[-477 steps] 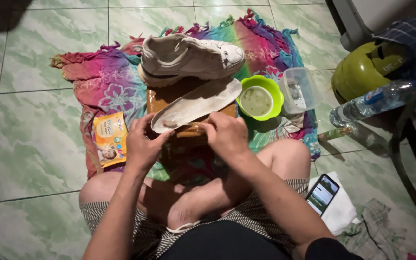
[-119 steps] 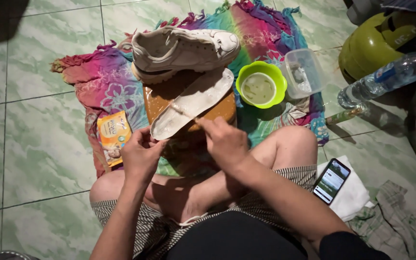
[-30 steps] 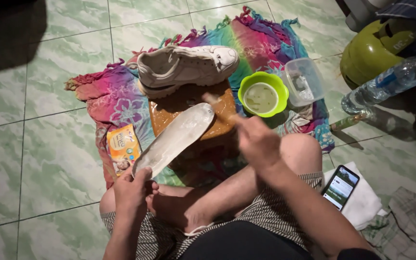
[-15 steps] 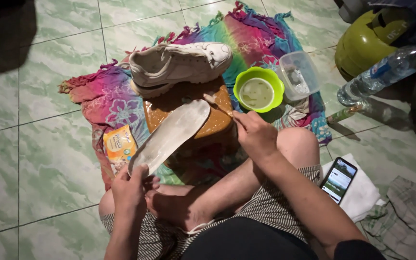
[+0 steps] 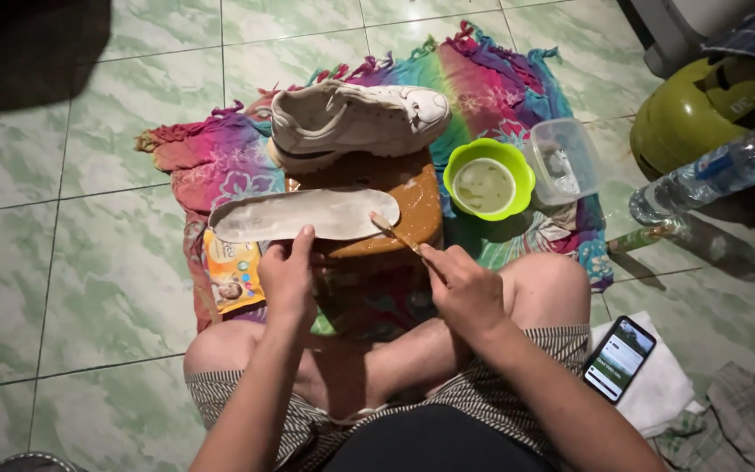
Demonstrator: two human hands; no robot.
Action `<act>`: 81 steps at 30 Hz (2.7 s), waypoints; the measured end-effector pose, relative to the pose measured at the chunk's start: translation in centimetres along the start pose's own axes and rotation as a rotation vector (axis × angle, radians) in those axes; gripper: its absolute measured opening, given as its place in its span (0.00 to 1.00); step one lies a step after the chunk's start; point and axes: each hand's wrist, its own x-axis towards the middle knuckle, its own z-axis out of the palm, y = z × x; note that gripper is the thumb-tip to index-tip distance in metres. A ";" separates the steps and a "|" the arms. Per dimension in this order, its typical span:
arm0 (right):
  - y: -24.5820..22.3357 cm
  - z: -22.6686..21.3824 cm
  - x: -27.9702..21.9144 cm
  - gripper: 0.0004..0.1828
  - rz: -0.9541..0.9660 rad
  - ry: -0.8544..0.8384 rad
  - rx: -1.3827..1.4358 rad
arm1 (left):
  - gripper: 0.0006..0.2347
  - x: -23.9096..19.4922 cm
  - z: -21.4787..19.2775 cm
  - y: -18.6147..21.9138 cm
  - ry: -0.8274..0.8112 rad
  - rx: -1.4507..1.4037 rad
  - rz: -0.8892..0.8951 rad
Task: The person scrubs a white shoe insole with a toothbrush and soapy water. They repeatedly dip the brush into a green bowl of water and scrub both sides of the insole while sitting on the floor.
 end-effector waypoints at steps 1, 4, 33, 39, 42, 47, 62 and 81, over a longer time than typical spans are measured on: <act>0.3 -0.2 0.0 0.06 -0.001 0.002 0.000 | 0.16 0.0 0.3 0.4 0.000 -0.001 0.002; 1.6 -0.2 0.4 0.05 -0.009 0.017 -0.020 | 0.10 -0.2 0.9 1.3 0.061 0.122 0.012; 4.7 -2.4 -0.2 0.10 0.096 0.208 0.369 | 0.06 -2.0 -2.2 8.5 -0.031 0.687 1.011; 3.5 -3.0 -2.3 0.10 0.005 0.241 0.419 | 0.13 -4.0 2.1 15.4 -0.700 0.996 1.181; 2.9 -2.3 -4.5 0.05 0.002 0.182 0.430 | 0.14 1.0 4.2 11.7 -0.990 1.079 1.037; 0.9 -2.8 -4.4 0.08 -0.036 0.225 0.357 | 0.09 -0.9 7.9 12.1 -0.926 1.254 0.787; 1.2 -0.5 0.2 0.12 0.026 0.112 -0.120 | 0.18 7.6 2.2 1.2 -0.410 1.115 1.462; 2.6 0.9 2.6 0.28 -0.082 0.011 -0.188 | 0.44 2.6 -1.3 2.5 -0.430 0.970 0.893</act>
